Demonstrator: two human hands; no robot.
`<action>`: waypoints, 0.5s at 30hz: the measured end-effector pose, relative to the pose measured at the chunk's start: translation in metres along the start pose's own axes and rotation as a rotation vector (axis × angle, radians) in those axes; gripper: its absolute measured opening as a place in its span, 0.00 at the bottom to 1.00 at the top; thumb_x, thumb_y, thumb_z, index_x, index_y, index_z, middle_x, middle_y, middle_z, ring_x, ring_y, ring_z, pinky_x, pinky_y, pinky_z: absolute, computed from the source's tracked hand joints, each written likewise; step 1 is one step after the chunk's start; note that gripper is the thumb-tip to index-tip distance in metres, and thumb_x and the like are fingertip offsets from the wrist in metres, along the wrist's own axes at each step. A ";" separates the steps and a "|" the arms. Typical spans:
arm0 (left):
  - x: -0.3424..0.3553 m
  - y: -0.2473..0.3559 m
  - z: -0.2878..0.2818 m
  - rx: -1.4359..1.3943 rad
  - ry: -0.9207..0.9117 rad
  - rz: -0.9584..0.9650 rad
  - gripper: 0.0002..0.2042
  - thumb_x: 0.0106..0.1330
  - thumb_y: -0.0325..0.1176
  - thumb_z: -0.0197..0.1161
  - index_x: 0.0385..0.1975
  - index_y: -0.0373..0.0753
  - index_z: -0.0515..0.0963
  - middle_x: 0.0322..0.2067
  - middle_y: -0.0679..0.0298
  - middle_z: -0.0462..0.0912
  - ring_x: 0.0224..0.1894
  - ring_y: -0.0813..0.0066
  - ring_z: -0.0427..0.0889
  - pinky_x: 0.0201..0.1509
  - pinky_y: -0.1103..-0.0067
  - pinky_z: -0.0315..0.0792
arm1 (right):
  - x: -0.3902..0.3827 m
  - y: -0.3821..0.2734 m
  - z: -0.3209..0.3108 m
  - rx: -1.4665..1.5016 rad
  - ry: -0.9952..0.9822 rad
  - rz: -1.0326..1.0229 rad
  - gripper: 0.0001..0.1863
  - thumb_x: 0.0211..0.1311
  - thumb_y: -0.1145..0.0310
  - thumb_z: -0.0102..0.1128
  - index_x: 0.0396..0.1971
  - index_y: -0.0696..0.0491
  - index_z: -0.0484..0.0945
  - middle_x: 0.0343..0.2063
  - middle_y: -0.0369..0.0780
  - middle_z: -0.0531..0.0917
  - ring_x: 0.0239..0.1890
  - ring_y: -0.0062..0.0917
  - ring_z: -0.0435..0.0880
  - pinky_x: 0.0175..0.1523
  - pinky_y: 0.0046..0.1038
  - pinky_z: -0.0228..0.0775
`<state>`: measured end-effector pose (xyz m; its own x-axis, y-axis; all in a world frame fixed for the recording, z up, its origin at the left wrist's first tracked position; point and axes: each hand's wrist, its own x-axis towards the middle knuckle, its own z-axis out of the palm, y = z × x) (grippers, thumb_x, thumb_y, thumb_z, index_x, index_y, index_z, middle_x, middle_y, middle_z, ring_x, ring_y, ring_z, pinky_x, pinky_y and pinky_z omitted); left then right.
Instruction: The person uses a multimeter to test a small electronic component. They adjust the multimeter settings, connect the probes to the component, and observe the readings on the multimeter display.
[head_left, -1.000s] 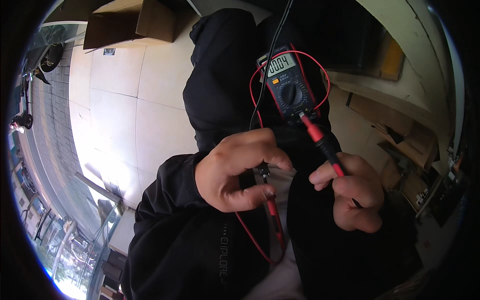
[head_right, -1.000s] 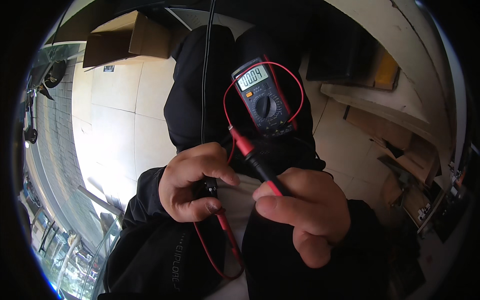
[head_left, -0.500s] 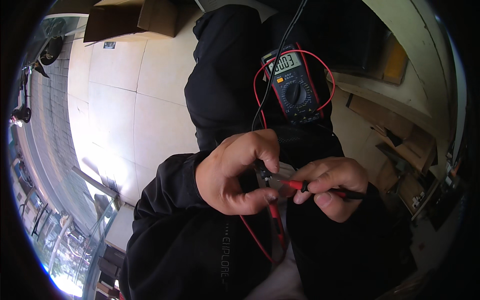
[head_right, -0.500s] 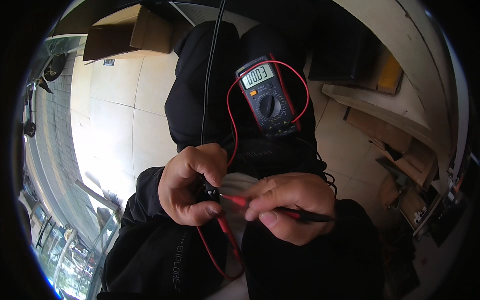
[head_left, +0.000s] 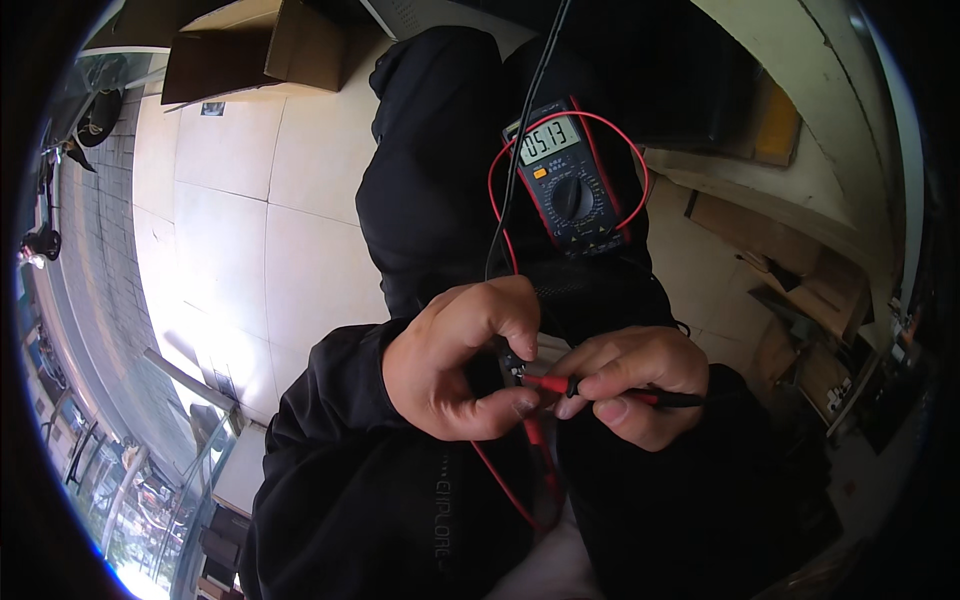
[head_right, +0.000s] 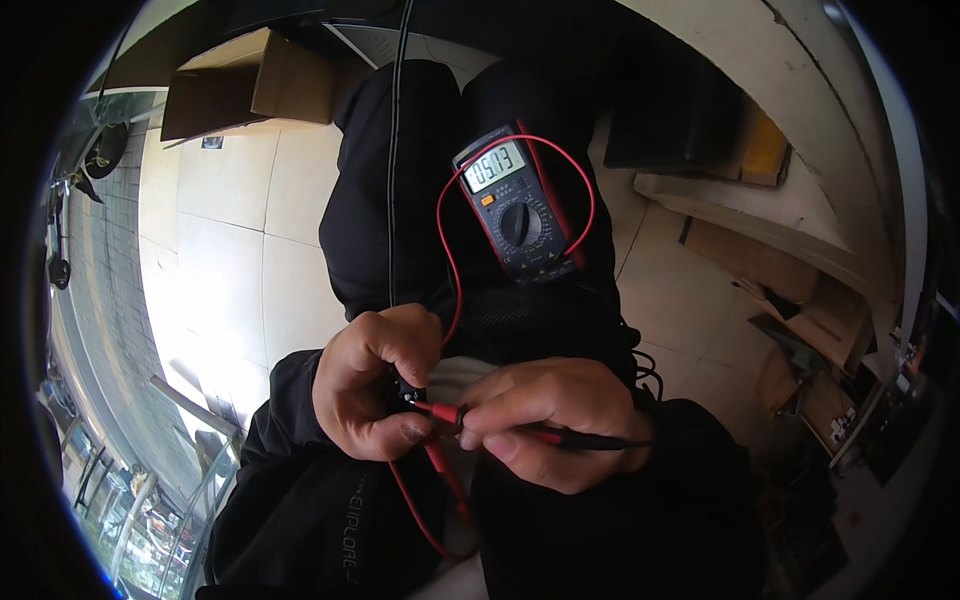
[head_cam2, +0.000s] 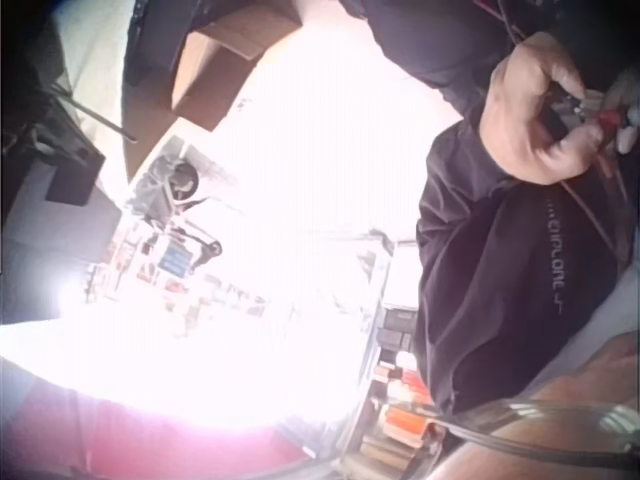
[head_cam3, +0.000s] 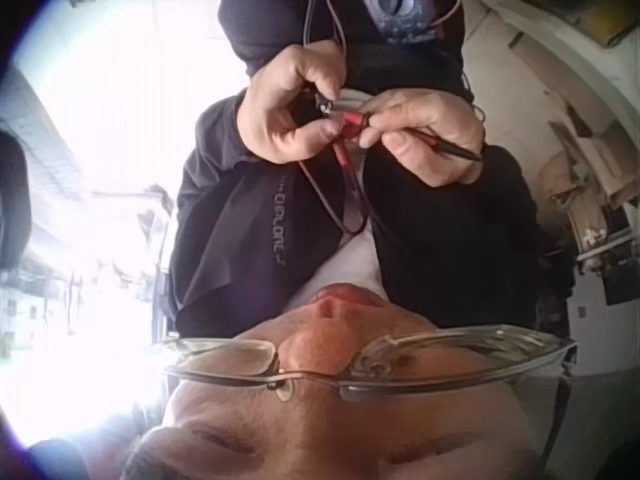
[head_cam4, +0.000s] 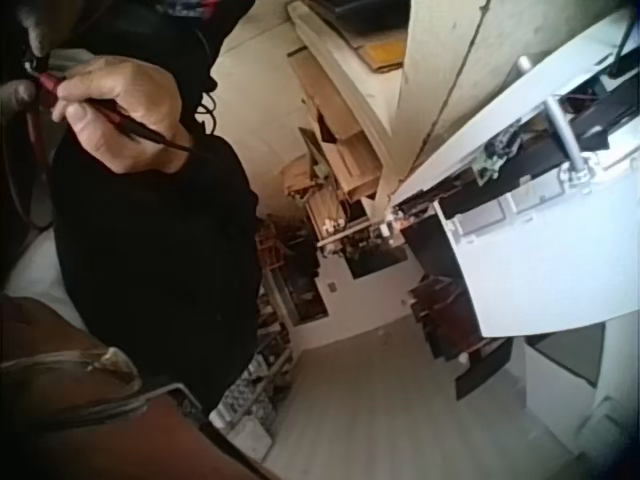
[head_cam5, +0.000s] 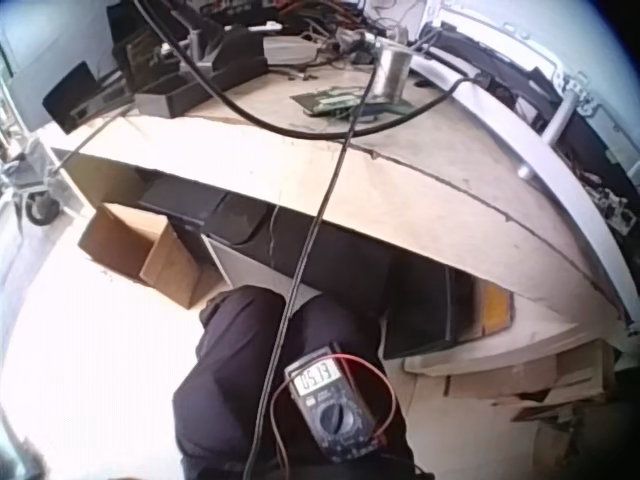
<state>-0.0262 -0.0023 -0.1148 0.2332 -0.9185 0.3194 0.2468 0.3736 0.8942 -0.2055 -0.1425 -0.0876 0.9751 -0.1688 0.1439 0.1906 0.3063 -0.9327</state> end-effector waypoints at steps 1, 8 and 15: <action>0.000 0.001 0.000 -0.004 -0.001 0.000 0.17 0.60 0.30 0.71 0.40 0.32 0.69 0.29 0.58 0.75 0.28 0.69 0.75 0.30 0.78 0.68 | 0.001 0.002 0.002 -0.025 0.030 -0.044 0.12 0.62 0.82 0.59 0.46 0.61 0.75 0.33 0.48 0.86 0.29 0.26 0.87 0.35 0.26 0.80; -0.001 0.001 0.001 -0.004 -0.007 -0.001 0.17 0.60 0.31 0.71 0.40 0.32 0.69 0.30 0.57 0.75 0.29 0.69 0.75 0.31 0.77 0.68 | 0.002 -0.004 -0.006 -0.009 -0.066 0.016 0.17 0.63 0.81 0.52 0.52 0.61 0.72 0.34 0.48 0.83 0.38 0.38 0.87 0.41 0.36 0.85; 0.001 0.000 0.001 -0.003 -0.024 0.005 0.17 0.60 0.32 0.71 0.40 0.33 0.69 0.31 0.58 0.75 0.29 0.70 0.75 0.31 0.77 0.68 | 0.008 -0.016 -0.011 -0.063 -0.133 0.069 0.18 0.64 0.80 0.50 0.54 0.60 0.70 0.32 0.46 0.83 0.37 0.37 0.88 0.42 0.36 0.84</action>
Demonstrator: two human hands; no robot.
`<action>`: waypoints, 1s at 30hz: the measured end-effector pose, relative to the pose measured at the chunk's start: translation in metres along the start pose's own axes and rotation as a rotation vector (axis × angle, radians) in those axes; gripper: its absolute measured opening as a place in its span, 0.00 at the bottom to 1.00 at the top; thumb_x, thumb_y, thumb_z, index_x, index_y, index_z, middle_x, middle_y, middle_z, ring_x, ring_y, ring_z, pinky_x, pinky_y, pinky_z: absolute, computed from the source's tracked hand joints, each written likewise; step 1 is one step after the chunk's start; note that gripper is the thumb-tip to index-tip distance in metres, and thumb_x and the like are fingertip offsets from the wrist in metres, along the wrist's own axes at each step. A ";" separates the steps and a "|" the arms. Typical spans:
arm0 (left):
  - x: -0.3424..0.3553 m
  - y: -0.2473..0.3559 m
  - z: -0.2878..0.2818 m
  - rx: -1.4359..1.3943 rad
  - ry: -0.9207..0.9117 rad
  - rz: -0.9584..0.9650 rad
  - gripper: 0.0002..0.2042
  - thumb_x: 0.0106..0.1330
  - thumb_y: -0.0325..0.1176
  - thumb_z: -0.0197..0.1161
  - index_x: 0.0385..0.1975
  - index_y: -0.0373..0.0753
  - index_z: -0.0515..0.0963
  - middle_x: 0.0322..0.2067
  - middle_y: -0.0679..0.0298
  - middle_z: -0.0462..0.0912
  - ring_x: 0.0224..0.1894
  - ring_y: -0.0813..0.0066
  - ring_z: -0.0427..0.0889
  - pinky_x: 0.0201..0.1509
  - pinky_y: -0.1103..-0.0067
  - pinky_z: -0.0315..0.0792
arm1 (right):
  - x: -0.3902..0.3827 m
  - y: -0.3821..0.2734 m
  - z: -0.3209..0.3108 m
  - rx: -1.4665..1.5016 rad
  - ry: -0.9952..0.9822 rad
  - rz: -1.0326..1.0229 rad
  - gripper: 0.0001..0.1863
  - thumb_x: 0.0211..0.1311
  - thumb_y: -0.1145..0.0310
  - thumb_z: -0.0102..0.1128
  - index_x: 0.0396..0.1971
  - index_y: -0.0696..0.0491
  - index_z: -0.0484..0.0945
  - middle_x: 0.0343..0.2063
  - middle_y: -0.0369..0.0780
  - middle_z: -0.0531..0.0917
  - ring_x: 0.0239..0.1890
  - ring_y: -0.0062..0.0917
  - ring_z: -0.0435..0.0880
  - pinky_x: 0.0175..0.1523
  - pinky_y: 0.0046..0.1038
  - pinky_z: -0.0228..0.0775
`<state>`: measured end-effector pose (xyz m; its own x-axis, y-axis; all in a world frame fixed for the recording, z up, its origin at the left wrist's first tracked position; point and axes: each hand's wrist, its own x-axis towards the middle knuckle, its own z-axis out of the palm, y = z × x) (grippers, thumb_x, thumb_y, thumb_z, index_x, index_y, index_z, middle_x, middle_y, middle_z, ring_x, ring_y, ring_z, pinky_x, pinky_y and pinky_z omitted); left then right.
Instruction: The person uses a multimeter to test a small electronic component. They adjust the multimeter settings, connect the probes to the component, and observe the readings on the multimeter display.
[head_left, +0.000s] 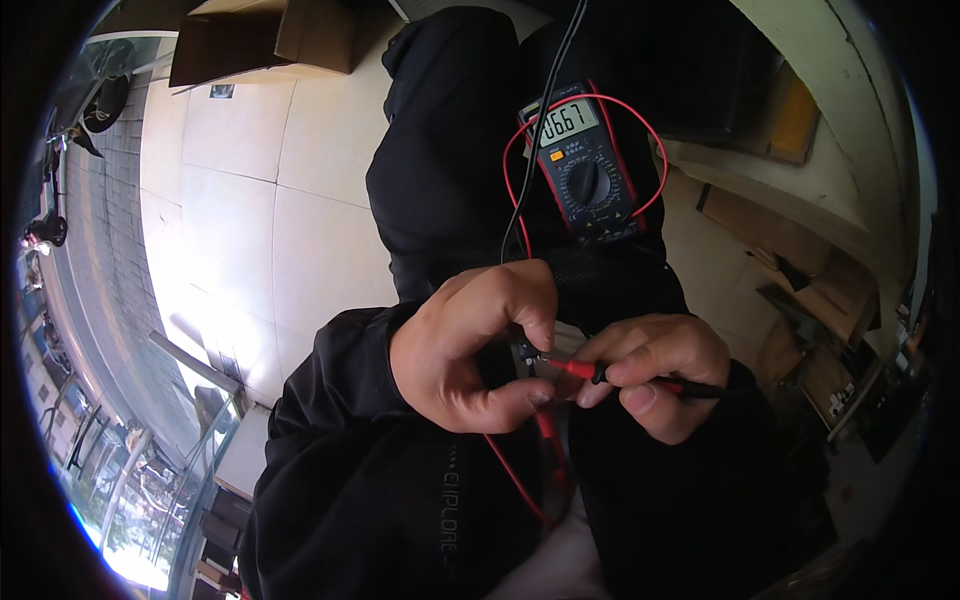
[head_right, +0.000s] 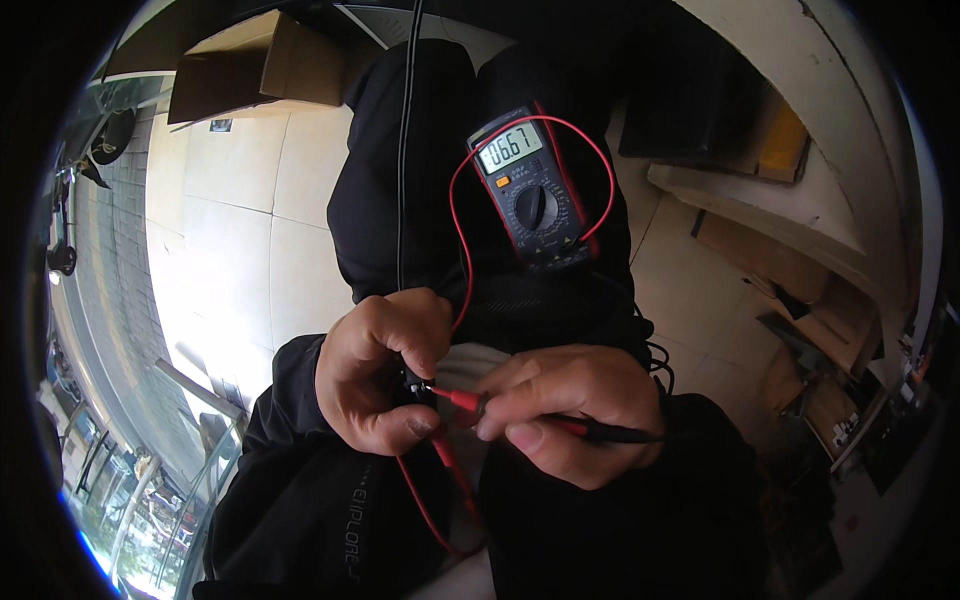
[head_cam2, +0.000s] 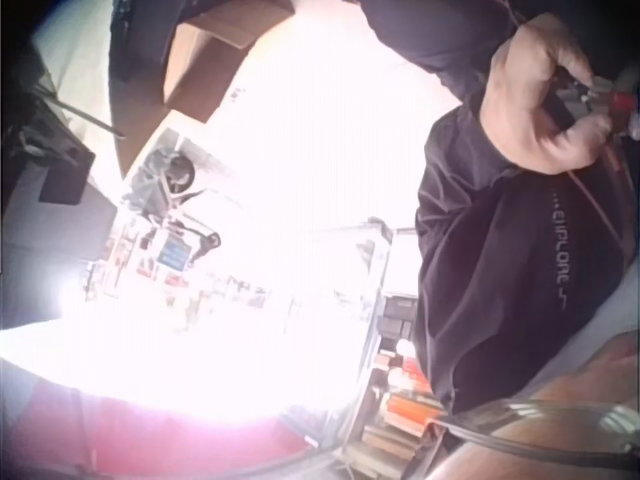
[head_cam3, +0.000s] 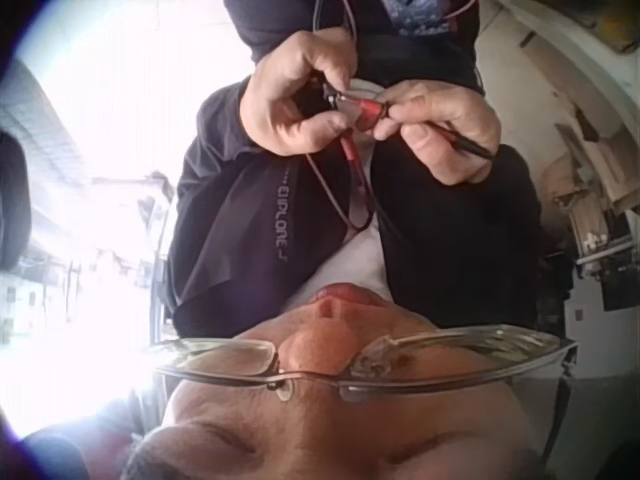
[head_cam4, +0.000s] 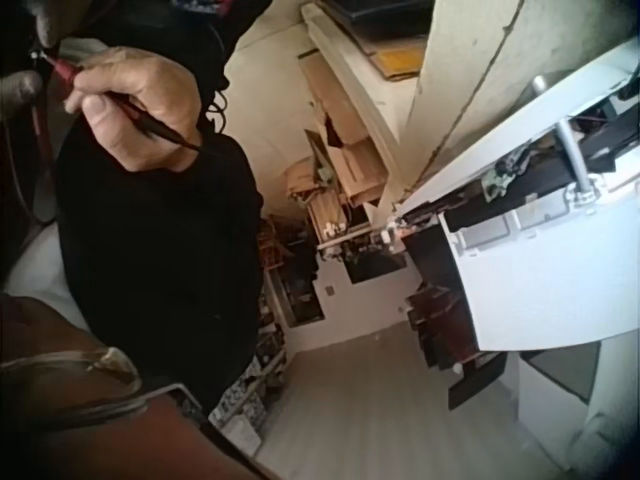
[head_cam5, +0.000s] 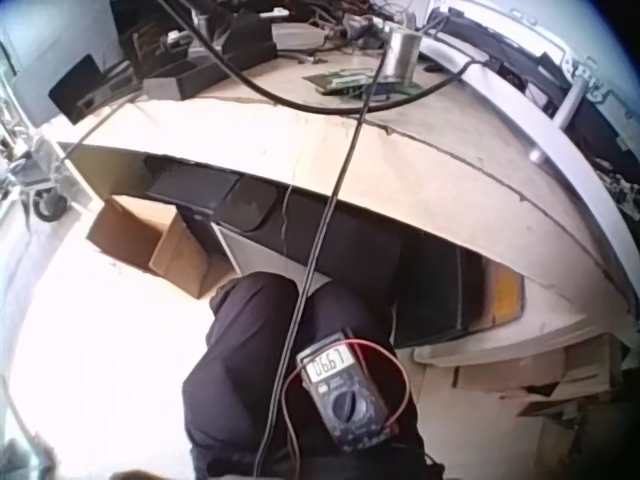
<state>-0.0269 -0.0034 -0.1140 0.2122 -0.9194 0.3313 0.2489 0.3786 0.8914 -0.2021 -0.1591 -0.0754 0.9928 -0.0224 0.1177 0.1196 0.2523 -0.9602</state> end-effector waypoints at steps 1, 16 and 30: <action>-0.001 0.000 0.000 -0.005 0.003 -0.003 0.17 0.60 0.32 0.71 0.40 0.33 0.69 0.31 0.58 0.75 0.29 0.70 0.75 0.31 0.77 0.68 | 0.000 0.001 0.001 0.008 0.004 -0.006 0.17 0.64 0.80 0.50 0.54 0.60 0.71 0.32 0.46 0.83 0.37 0.37 0.88 0.42 0.35 0.84; -0.001 0.001 0.002 -0.014 0.019 0.003 0.16 0.61 0.32 0.71 0.39 0.33 0.69 0.29 0.58 0.75 0.28 0.70 0.75 0.30 0.77 0.68 | -0.005 0.009 0.005 0.093 0.046 -0.004 0.17 0.64 0.81 0.52 0.53 0.60 0.74 0.34 0.47 0.84 0.41 0.38 0.87 0.45 0.36 0.83; 0.002 0.003 0.002 -0.019 0.014 0.005 0.16 0.61 0.31 0.71 0.39 0.34 0.69 0.29 0.59 0.75 0.28 0.70 0.75 0.29 0.78 0.69 | -0.003 0.012 0.012 0.072 0.157 -0.080 0.11 0.64 0.80 0.57 0.46 0.62 0.74 0.31 0.47 0.86 0.32 0.30 0.88 0.38 0.30 0.81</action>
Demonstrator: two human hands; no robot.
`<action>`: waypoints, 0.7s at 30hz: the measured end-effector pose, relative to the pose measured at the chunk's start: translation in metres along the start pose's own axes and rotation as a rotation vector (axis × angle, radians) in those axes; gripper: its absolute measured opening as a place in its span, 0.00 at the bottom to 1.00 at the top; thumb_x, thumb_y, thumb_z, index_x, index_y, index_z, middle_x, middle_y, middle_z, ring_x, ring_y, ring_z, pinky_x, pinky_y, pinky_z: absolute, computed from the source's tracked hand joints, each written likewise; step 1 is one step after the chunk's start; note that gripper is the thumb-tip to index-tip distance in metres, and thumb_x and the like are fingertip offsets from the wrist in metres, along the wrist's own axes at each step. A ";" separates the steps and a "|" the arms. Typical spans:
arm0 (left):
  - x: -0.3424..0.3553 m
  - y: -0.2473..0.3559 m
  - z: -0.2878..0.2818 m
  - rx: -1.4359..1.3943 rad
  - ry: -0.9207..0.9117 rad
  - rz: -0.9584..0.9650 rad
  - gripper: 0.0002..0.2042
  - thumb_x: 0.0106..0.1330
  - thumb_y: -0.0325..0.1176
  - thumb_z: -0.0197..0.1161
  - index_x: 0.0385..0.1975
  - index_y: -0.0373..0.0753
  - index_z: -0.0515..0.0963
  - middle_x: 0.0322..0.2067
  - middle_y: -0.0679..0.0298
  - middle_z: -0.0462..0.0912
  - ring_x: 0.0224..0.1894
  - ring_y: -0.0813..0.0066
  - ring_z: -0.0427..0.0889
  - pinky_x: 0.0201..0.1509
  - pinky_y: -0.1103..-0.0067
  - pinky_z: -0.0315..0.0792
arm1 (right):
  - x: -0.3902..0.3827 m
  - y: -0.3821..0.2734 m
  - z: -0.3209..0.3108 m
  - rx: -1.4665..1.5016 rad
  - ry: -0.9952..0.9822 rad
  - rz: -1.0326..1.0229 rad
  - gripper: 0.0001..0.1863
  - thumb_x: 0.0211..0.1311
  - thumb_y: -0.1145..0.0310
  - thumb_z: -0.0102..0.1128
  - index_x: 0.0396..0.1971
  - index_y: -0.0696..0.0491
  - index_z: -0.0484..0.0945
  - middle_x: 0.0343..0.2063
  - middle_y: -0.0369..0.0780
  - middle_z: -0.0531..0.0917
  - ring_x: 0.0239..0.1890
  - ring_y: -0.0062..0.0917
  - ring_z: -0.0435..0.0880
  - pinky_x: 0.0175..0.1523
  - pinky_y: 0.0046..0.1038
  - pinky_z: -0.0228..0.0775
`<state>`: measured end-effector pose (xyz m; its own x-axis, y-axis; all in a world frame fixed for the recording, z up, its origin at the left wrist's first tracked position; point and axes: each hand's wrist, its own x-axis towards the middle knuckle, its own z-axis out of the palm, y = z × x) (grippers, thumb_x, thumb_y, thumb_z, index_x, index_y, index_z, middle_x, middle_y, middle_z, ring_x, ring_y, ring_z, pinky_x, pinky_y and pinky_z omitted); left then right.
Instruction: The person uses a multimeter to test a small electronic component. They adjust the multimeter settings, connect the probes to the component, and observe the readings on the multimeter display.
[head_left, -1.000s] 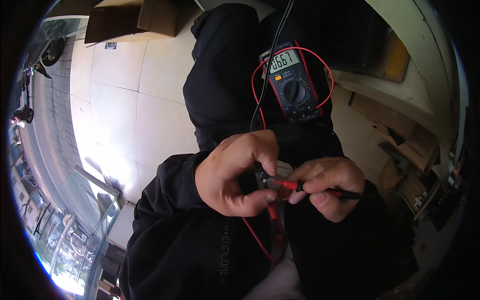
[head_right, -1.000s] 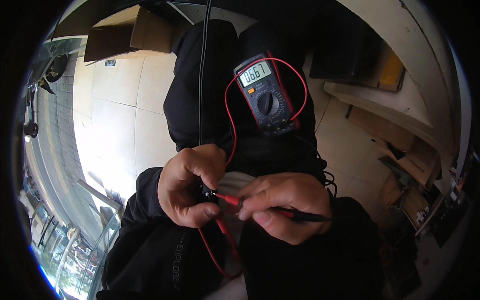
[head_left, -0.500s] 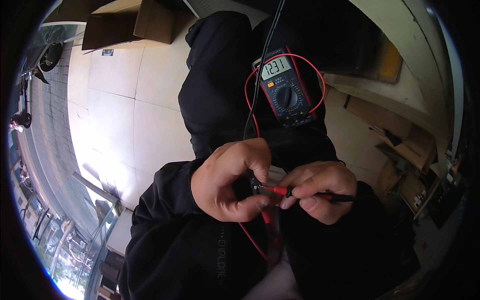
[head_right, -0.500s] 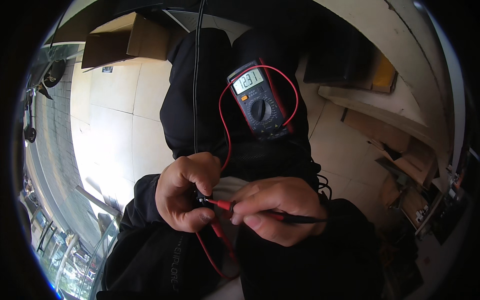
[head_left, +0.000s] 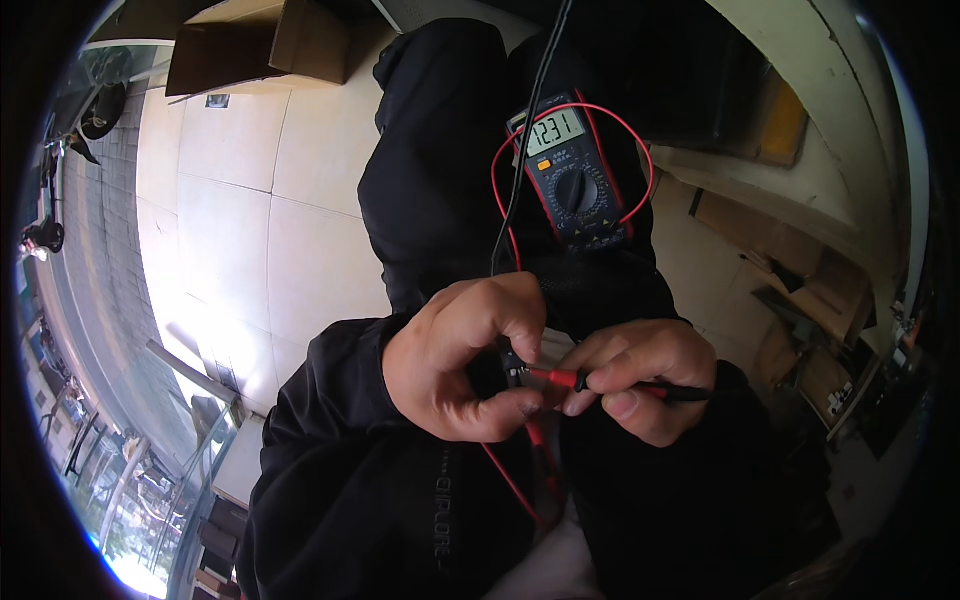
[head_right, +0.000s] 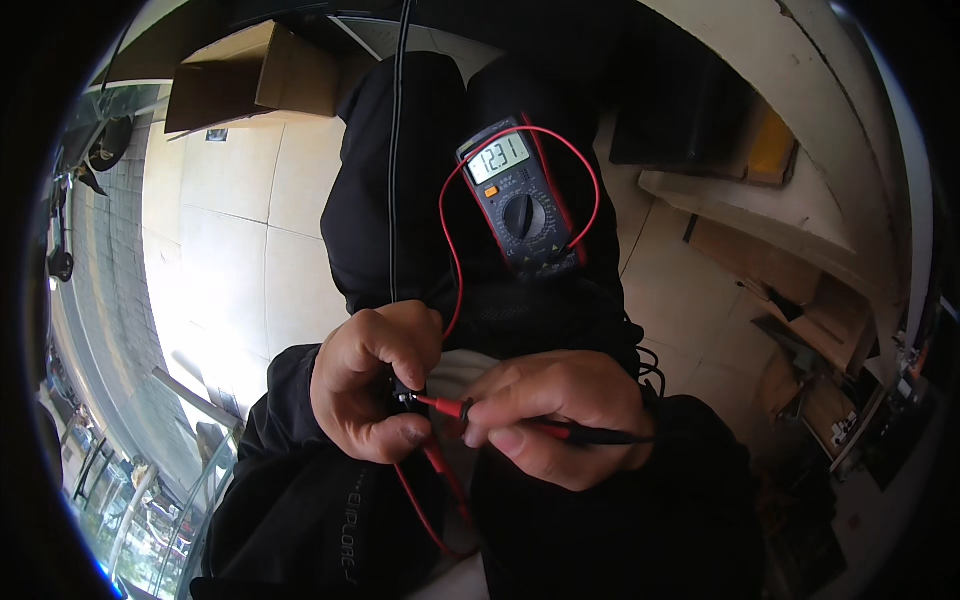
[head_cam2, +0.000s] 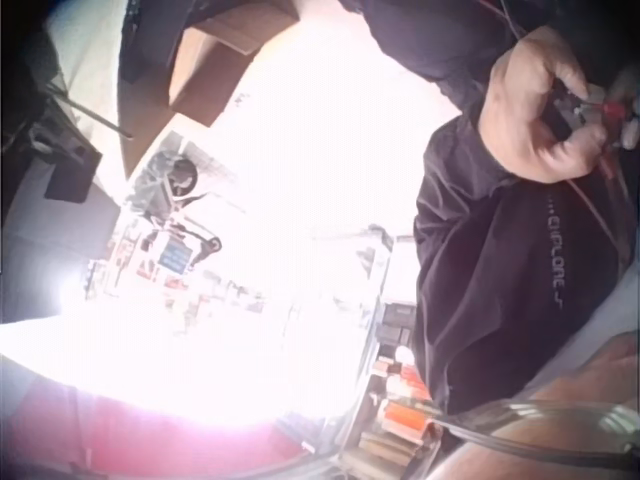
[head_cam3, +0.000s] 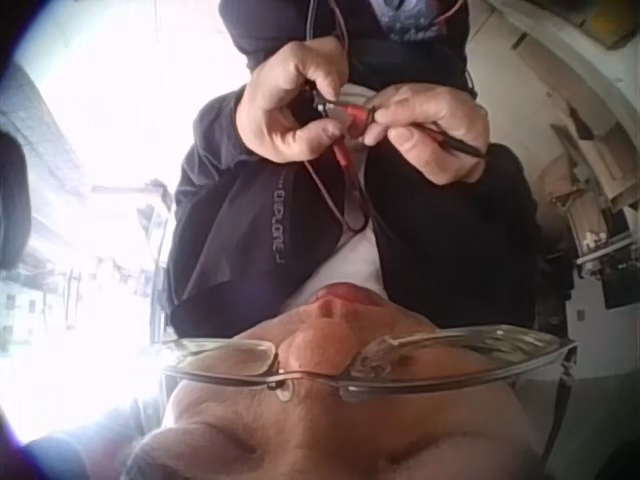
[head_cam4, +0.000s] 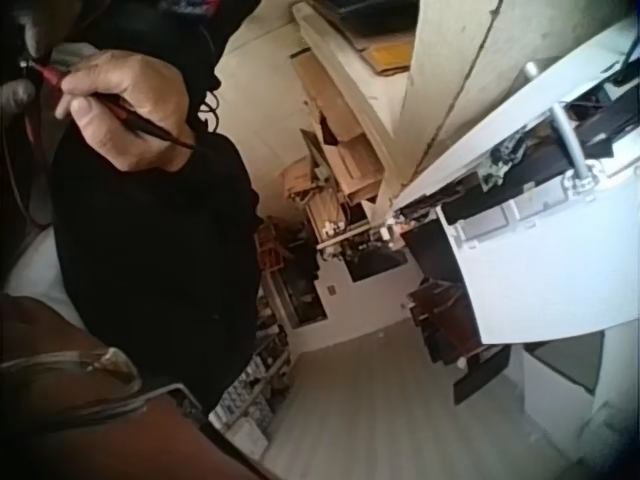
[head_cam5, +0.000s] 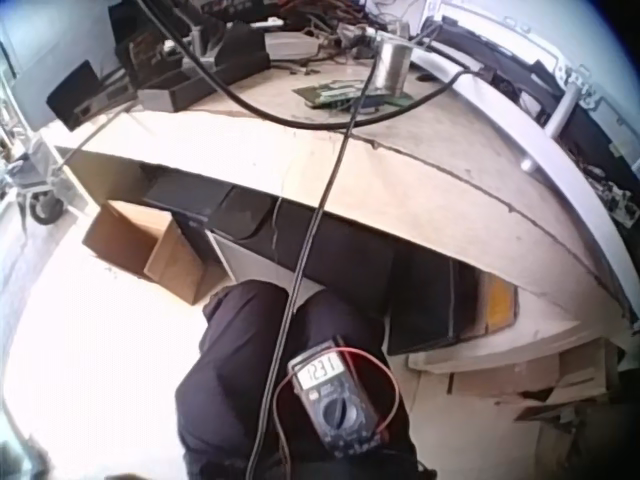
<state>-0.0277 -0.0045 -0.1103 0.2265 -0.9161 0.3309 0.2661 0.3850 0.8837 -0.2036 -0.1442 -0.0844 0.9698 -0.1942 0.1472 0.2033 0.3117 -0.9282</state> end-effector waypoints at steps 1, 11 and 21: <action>0.001 -0.001 0.000 -0.003 -0.009 0.000 0.16 0.61 0.31 0.71 0.39 0.34 0.69 0.29 0.59 0.75 0.28 0.70 0.75 0.29 0.78 0.69 | 0.000 -0.002 -0.001 -0.017 -0.004 0.000 0.12 0.63 0.81 0.57 0.46 0.62 0.74 0.30 0.47 0.86 0.32 0.30 0.88 0.38 0.30 0.81; -0.001 0.001 0.002 0.017 0.017 -0.017 0.16 0.59 0.31 0.73 0.38 0.34 0.70 0.29 0.59 0.75 0.28 0.69 0.75 0.29 0.78 0.69 | 0.000 -0.006 -0.007 -0.009 -0.084 0.042 0.16 0.64 0.80 0.50 0.52 0.59 0.72 0.30 0.46 0.83 0.34 0.35 0.88 0.38 0.33 0.84; 0.000 0.000 0.002 0.003 0.019 -0.012 0.16 0.59 0.31 0.73 0.38 0.34 0.70 0.29 0.58 0.75 0.27 0.68 0.75 0.29 0.77 0.68 | 0.000 -0.004 -0.003 0.020 -0.054 0.024 0.16 0.65 0.80 0.51 0.53 0.60 0.71 0.31 0.46 0.83 0.35 0.35 0.87 0.40 0.35 0.85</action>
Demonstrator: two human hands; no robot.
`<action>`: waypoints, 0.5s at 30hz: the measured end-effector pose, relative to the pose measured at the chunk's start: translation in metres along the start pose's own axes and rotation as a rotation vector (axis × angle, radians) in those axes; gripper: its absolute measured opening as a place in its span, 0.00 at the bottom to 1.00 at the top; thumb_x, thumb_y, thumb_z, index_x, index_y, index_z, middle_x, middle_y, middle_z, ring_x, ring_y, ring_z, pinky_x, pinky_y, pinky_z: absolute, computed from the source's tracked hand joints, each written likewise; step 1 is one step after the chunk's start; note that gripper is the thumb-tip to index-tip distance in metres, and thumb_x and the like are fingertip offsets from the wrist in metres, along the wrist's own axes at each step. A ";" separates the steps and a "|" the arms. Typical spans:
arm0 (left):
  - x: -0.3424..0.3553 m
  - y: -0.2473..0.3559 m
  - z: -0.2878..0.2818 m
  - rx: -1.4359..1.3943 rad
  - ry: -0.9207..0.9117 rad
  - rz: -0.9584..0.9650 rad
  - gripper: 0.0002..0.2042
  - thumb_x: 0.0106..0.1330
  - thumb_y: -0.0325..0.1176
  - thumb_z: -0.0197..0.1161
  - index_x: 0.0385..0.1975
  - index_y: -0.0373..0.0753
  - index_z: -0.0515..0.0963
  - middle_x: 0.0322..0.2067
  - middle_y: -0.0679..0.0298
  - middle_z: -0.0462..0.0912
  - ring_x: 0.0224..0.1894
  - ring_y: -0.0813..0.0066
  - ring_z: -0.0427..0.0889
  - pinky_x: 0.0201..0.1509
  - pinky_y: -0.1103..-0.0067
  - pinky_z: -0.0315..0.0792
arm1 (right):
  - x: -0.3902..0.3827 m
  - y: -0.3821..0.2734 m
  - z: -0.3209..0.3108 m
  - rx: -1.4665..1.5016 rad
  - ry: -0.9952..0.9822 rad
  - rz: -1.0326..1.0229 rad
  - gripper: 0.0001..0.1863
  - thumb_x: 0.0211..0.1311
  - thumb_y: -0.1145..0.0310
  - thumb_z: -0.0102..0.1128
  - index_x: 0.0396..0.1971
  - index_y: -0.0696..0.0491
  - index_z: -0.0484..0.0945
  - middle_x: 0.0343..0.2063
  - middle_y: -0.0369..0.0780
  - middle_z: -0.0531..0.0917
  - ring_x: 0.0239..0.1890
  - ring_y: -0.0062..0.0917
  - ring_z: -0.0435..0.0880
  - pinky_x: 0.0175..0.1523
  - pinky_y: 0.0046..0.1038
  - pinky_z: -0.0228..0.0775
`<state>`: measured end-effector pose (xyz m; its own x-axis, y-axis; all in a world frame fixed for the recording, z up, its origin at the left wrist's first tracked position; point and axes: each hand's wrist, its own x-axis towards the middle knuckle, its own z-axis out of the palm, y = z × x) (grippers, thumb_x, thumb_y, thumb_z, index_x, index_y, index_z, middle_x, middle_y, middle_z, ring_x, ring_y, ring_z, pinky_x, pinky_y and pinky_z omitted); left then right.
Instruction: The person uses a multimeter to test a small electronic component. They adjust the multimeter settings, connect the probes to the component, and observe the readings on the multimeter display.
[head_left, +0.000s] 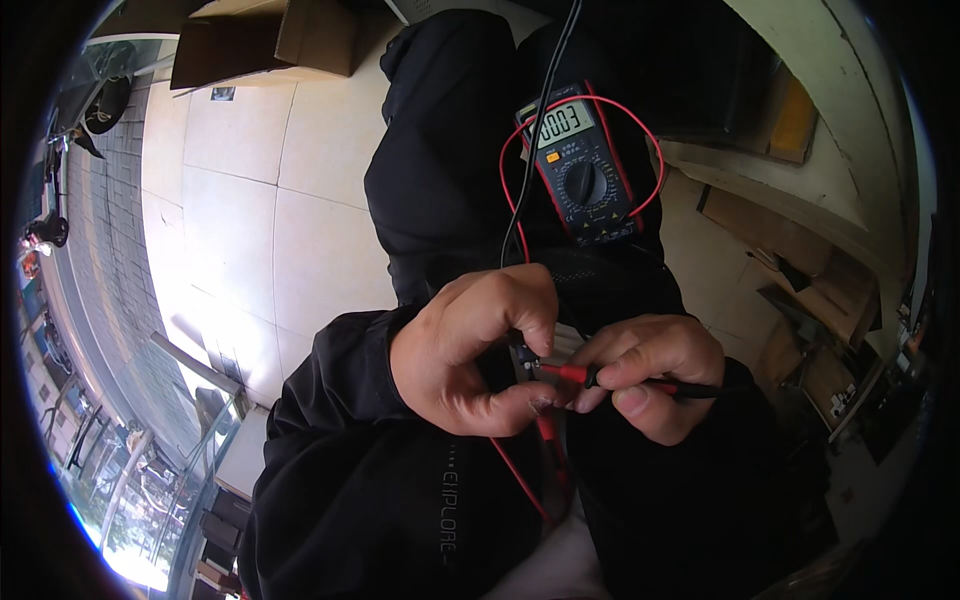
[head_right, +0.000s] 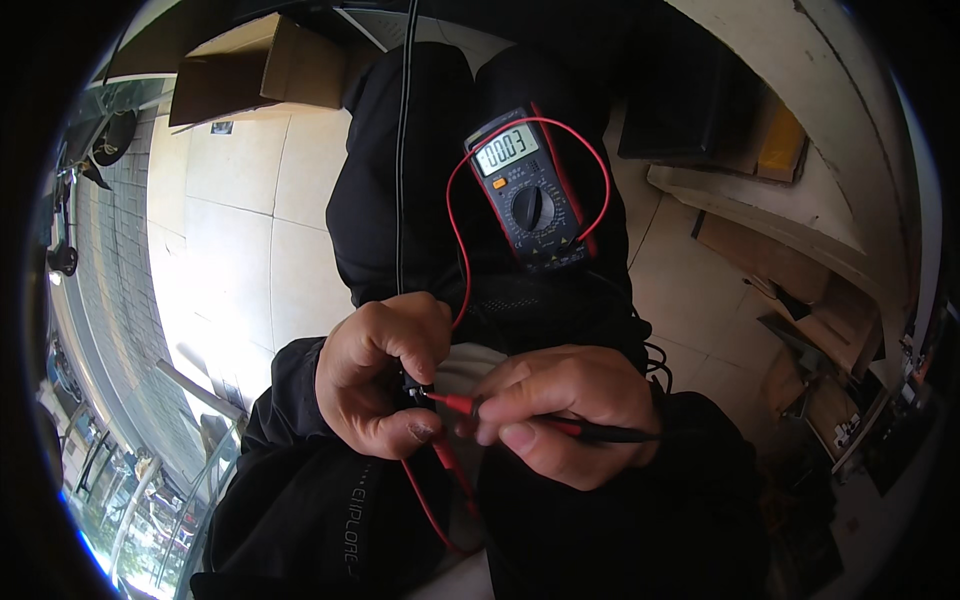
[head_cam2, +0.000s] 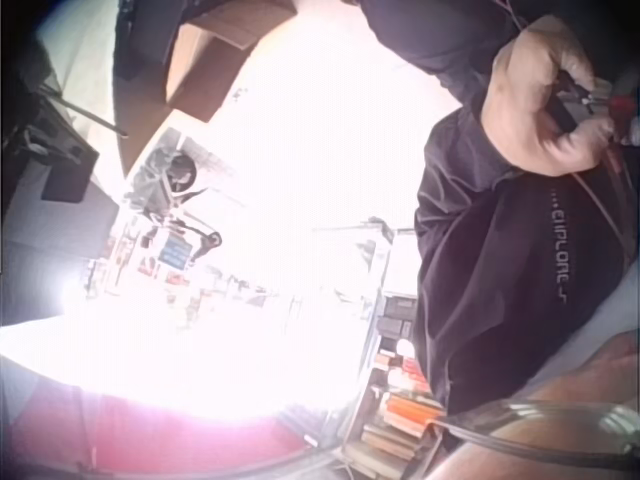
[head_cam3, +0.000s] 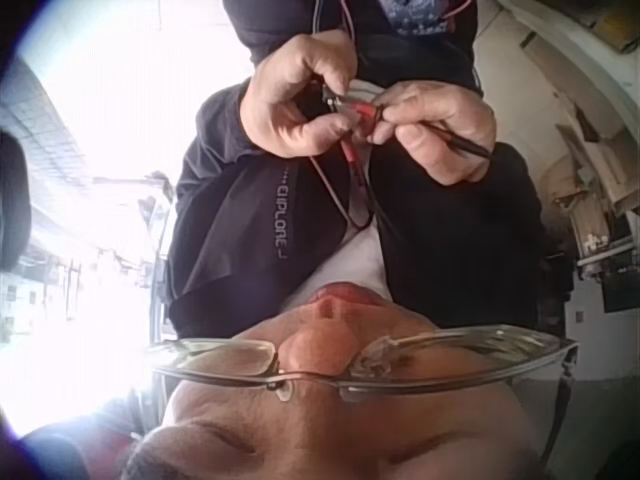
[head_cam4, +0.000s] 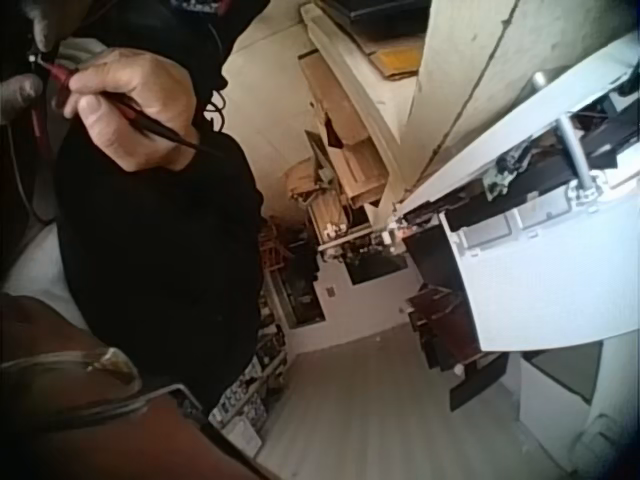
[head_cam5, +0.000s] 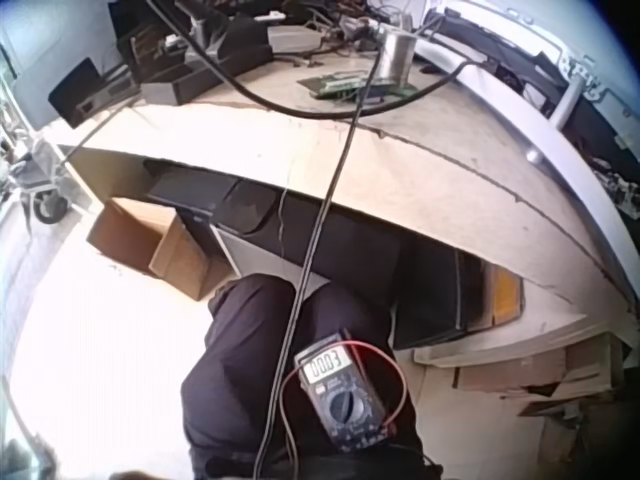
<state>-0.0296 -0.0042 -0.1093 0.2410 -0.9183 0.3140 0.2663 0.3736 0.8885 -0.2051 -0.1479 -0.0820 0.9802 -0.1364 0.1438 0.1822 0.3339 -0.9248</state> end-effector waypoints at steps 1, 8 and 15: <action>0.000 0.000 0.000 0.003 0.000 0.004 0.16 0.59 0.31 0.73 0.38 0.33 0.70 0.29 0.57 0.75 0.27 0.68 0.75 0.28 0.77 0.68 | 0.000 0.001 0.000 0.007 0.007 -0.002 0.16 0.65 0.79 0.51 0.53 0.60 0.71 0.31 0.46 0.83 0.36 0.35 0.87 0.40 0.35 0.85; -0.003 -0.002 0.000 0.016 0.009 0.025 0.16 0.59 0.30 0.72 0.38 0.33 0.70 0.29 0.58 0.75 0.27 0.68 0.75 0.28 0.77 0.68 | -0.003 0.002 -0.001 0.021 -0.004 0.042 0.15 0.65 0.80 0.51 0.52 0.59 0.73 0.32 0.48 0.84 0.38 0.36 0.88 0.42 0.37 0.85; -0.001 -0.002 0.000 -0.011 -0.007 0.016 0.16 0.60 0.30 0.72 0.38 0.33 0.69 0.29 0.58 0.75 0.27 0.70 0.76 0.28 0.78 0.69 | -0.003 0.008 0.008 -0.006 0.095 -0.032 0.10 0.63 0.81 0.58 0.44 0.61 0.74 0.28 0.46 0.86 0.29 0.28 0.87 0.34 0.28 0.81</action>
<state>-0.0309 -0.0039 -0.1116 0.2387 -0.9130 0.3308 0.2730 0.3900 0.8794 -0.2062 -0.1379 -0.0870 0.9619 -0.2349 0.1399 0.2129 0.3225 -0.9223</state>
